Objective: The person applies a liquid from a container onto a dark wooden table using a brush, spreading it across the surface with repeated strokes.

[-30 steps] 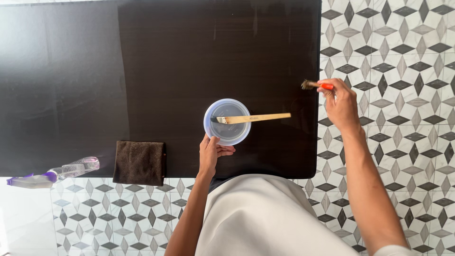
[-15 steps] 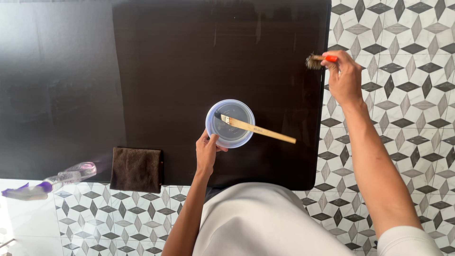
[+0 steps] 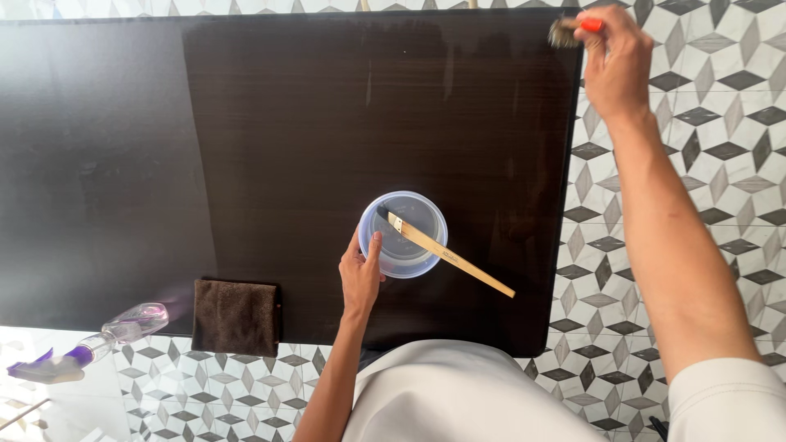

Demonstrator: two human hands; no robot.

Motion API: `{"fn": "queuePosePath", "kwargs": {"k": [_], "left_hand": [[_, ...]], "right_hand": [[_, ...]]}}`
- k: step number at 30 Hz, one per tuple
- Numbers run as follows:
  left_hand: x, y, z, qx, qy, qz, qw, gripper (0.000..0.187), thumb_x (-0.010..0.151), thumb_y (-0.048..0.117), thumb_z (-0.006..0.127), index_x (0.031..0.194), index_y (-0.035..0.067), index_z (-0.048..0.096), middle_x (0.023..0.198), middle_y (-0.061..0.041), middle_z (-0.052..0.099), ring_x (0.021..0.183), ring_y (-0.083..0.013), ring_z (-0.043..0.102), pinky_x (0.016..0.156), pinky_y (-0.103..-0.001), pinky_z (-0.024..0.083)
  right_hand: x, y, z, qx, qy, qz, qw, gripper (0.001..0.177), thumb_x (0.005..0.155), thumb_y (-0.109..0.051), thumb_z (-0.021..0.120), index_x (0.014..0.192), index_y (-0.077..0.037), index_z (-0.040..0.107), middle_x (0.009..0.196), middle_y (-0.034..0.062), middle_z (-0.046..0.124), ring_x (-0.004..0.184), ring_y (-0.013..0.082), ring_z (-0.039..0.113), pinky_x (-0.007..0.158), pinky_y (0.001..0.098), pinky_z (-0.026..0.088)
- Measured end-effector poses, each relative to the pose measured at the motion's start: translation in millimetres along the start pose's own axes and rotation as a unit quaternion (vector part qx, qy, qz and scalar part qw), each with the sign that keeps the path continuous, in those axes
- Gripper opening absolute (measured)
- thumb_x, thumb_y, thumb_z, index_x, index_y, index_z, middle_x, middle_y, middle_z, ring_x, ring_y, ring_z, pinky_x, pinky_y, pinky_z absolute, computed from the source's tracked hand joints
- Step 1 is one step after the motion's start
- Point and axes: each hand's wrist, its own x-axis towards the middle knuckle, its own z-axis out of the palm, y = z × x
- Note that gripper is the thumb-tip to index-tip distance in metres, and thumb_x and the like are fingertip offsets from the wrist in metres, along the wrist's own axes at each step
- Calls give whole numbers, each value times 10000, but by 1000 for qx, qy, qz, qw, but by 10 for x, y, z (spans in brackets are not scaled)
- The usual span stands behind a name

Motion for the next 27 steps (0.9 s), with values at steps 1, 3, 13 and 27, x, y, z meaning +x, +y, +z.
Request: {"fn": "queuePosePath", "kwargs": {"k": [1, 3, 13, 27], "left_hand": [[12, -3, 15, 4, 0, -3, 1000, 582, 958, 442, 607, 1440, 116, 595, 615, -86, 628, 461, -96, 553, 411, -242, 471], [26, -26, 43, -14, -3, 21, 1000, 570, 967, 436, 592, 1428, 100, 597, 673, -68, 646, 507, -82, 589, 416, -241, 490], [40, -52, 10, -4, -18, 38, 999, 521, 992, 324, 513, 1448, 75, 542, 812, -126, 725, 523, -151, 642, 454, -277, 533], [85, -130, -28, 10, -62, 110, 992, 533, 1005, 360, 391, 1432, 44, 445, 935, -185, 750, 690, -236, 775, 501, -294, 599]], "right_hand": [[56, 1, 5, -5, 3, -1, 1000, 49, 1168, 24, 620, 1210, 49, 620, 1145, 163, 710, 1076, 265, 760, 911, 353, 617], [134, -47, -3, -15, 8, -1, 1000, 15, 1193, 35, 653, 1197, 43, 641, 1105, 159, 714, 1061, 264, 760, 909, 359, 603], [-178, -67, -156, -1, -25, -1, 1000, 135, 1129, 65, 626, 1260, 34, 622, 1295, 224, 687, 1084, 293, 750, 952, 359, 614], [-1357, -924, -288, -16, -90, 102, 991, 288, 1058, 71, 587, 1315, -57, 570, 1231, 191, 709, 1073, 298, 741, 909, 351, 635]]}}
